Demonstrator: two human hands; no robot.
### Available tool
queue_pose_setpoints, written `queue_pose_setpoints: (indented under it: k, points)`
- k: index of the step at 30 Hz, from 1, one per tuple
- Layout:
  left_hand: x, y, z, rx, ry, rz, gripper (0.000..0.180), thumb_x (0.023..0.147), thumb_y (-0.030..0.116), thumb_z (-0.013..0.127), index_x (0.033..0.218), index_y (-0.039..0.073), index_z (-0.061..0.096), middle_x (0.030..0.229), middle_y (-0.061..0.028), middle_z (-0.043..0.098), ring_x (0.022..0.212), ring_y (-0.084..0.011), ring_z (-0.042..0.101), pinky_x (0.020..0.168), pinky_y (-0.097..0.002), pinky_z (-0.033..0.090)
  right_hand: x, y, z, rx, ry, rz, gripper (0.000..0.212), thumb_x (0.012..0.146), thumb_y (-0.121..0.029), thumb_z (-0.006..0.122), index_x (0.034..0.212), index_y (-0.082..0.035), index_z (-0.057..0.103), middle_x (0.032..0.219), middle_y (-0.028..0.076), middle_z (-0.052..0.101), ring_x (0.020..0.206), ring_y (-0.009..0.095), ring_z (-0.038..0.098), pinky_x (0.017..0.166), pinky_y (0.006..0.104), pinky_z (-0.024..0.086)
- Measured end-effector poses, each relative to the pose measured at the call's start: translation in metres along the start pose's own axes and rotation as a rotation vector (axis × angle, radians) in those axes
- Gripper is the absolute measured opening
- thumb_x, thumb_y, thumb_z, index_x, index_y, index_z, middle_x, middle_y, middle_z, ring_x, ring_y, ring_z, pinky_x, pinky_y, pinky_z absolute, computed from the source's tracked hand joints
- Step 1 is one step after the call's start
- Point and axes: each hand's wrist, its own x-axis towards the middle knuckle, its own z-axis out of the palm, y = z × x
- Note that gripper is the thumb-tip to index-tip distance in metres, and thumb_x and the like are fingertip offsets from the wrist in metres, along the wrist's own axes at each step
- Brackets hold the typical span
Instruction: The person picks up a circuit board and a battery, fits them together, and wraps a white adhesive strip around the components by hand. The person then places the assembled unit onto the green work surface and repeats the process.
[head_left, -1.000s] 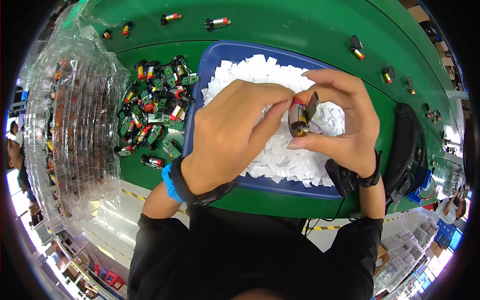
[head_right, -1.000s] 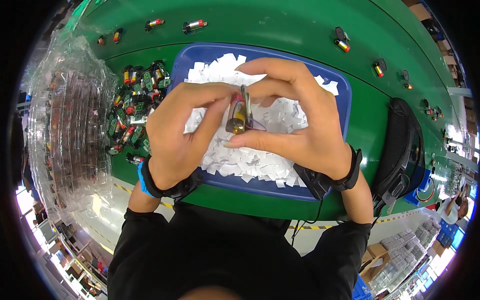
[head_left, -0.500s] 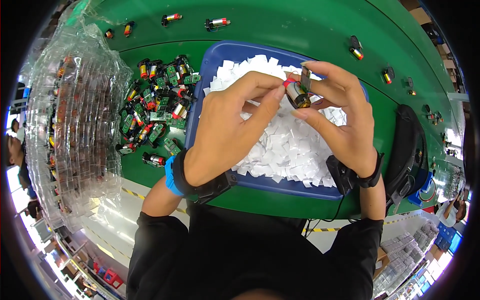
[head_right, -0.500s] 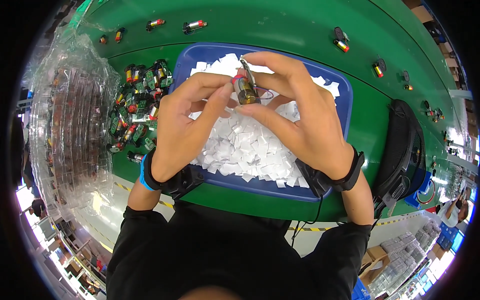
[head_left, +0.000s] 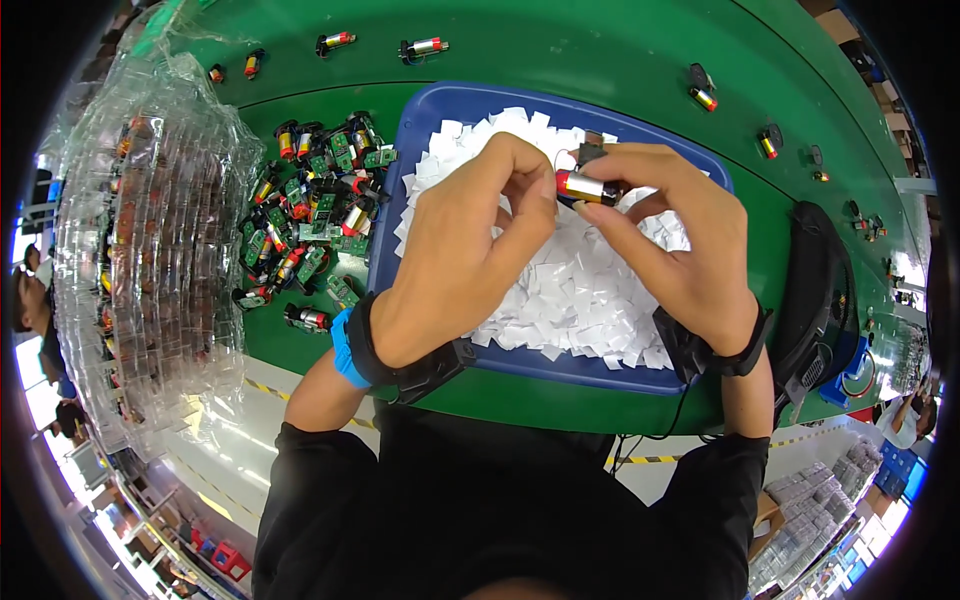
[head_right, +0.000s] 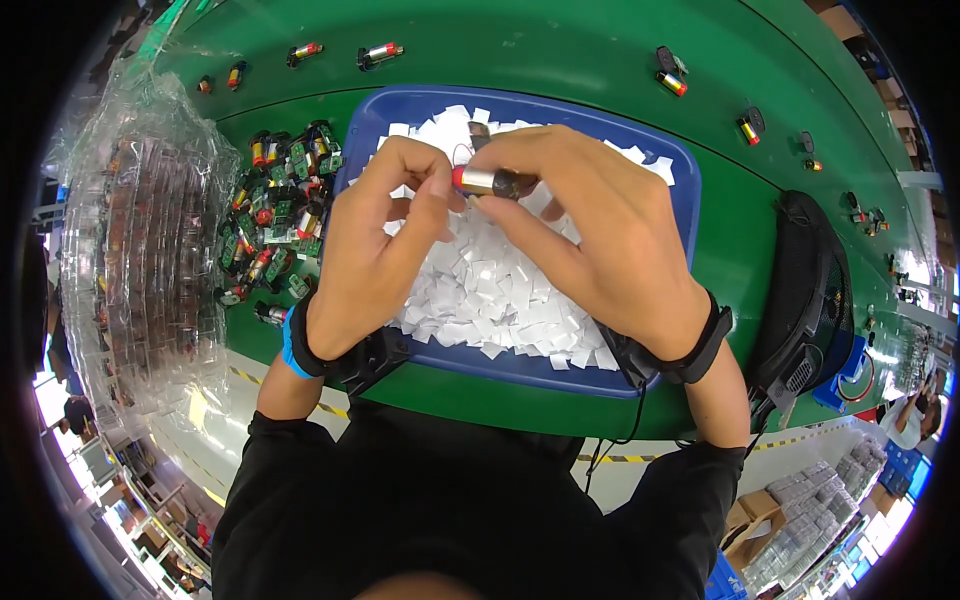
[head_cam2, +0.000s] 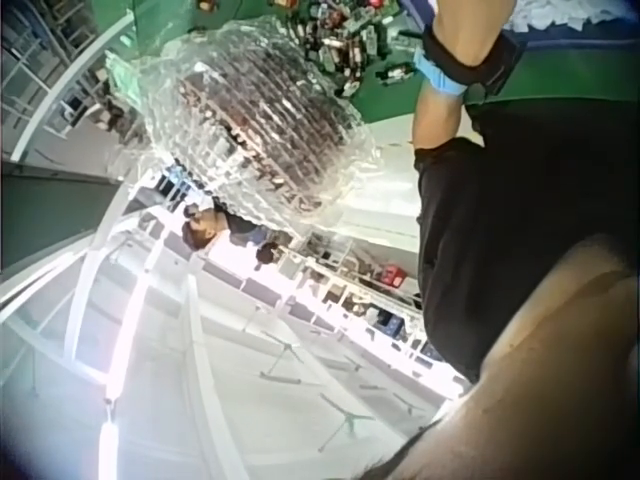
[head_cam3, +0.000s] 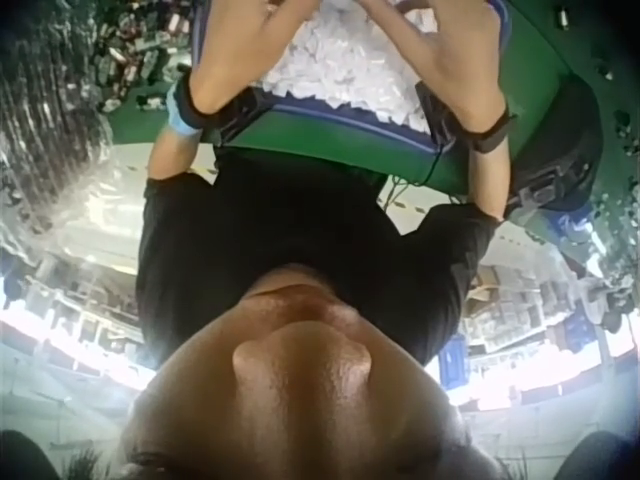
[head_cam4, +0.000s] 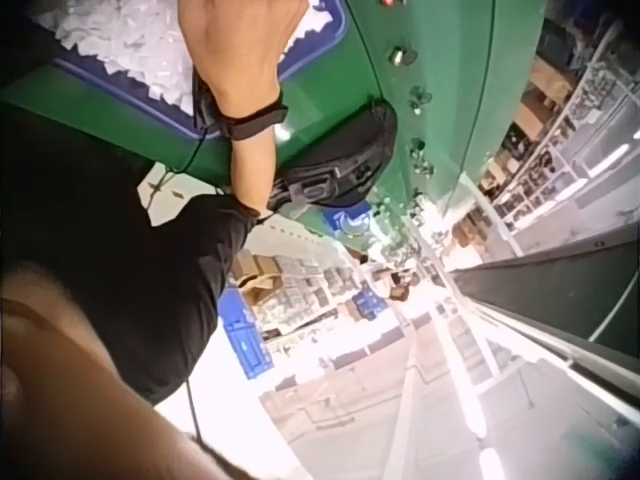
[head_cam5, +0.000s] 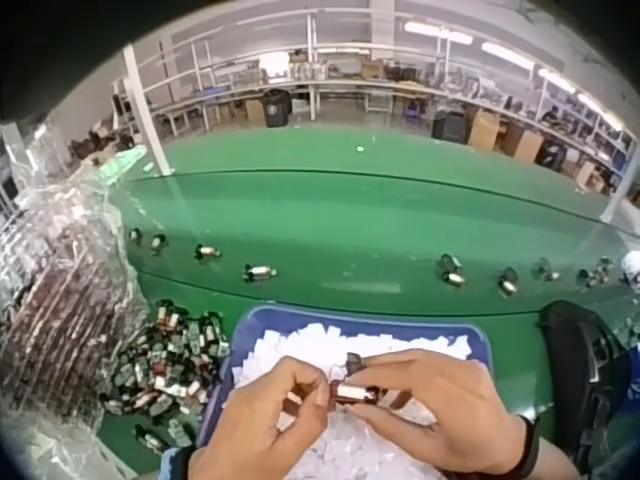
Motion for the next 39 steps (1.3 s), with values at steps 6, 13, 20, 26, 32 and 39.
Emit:
queue_pose_setpoints:
  k: [6, 13, 20, 26, 32, 39]
  points:
    - [-0.002, -0.003, 0.000, 0.071, -0.044, 0.060, 0.010, 0.094, 0.008, 0.059, 0.097, 0.001, 0.052, 0.076, -0.0109, 0.058, 0.064, -0.0234, 0.057, 0.059, -0.0340, 0.046, 0.001, 0.000, 0.000, -0.139, 0.050, 0.001, 0.028, 0.079, 0.000, 0.080, 0.105, 0.000, 0.069, 0.102, 0.012, 0.070, 0.089, 0.020, 0.068, 0.063, 0.0260, 0.055]
    - [-0.002, 0.002, -0.001, 0.131, -0.047, 0.042, 0.011, 0.093, 0.009, 0.059, 0.096, 0.002, 0.051, 0.075, -0.0105, 0.054, 0.062, -0.0223, 0.052, 0.056, -0.0341, 0.042, 0.001, 0.007, 0.001, -0.335, 0.092, -0.222, 0.032, 0.074, -0.002, 0.082, 0.102, -0.001, 0.067, 0.096, 0.010, 0.069, 0.086, 0.024, 0.067, 0.064, 0.0294, 0.054]
    - [-0.002, 0.003, -0.001, 0.064, -0.042, 0.046, 0.010, 0.094, 0.008, 0.057, 0.097, 0.002, 0.050, 0.075, -0.0110, 0.054, 0.062, -0.0228, 0.051, 0.057, -0.0339, 0.042, 0.001, 0.004, 0.000, -0.292, 0.101, -0.229, 0.031, 0.076, -0.001, 0.081, 0.102, 0.000, 0.065, 0.099, 0.012, 0.069, 0.086, 0.025, 0.068, 0.070, 0.0300, 0.056]
    - [-0.002, -0.002, -0.003, 0.044, -0.060, 0.095, 0.010, 0.095, 0.008, 0.055, 0.100, 0.002, 0.049, 0.076, -0.0107, 0.055, 0.064, -0.0203, 0.053, 0.059, -0.0332, 0.042, -0.003, 0.004, 0.000, -0.020, 0.076, -0.079, 0.025, 0.084, 0.002, 0.075, 0.105, 0.003, 0.064, 0.103, 0.015, 0.068, 0.089, 0.021, 0.069, 0.081, 0.0300, 0.058]
    - [0.000, 0.001, -0.002, -0.263, -0.116, -0.088, 0.011, 0.100, 0.011, 0.052, 0.103, 0.002, 0.048, 0.082, -0.0094, 0.057, 0.070, -0.0156, 0.055, 0.061, -0.0317, 0.045, -0.001, 0.007, 0.003, 0.170, 0.098, -0.001, 0.025, 0.085, 0.003, 0.073, 0.109, 0.003, 0.063, 0.102, 0.015, 0.067, 0.090, 0.021, 0.068, 0.080, 0.0304, 0.059]
    - [-0.003, 0.003, -0.004, -0.405, -0.116, -0.122, 0.014, 0.104, 0.015, 0.050, 0.106, 0.002, 0.048, 0.086, -0.0095, 0.057, 0.073, -0.0144, 0.057, 0.063, -0.0311, 0.048, 0.004, -0.002, -0.007, -0.209, 0.034, -0.180, 0.029, 0.078, 0.002, 0.079, 0.104, 0.001, 0.066, 0.099, 0.014, 0.067, 0.085, 0.022, 0.068, 0.073, 0.0300, 0.058]
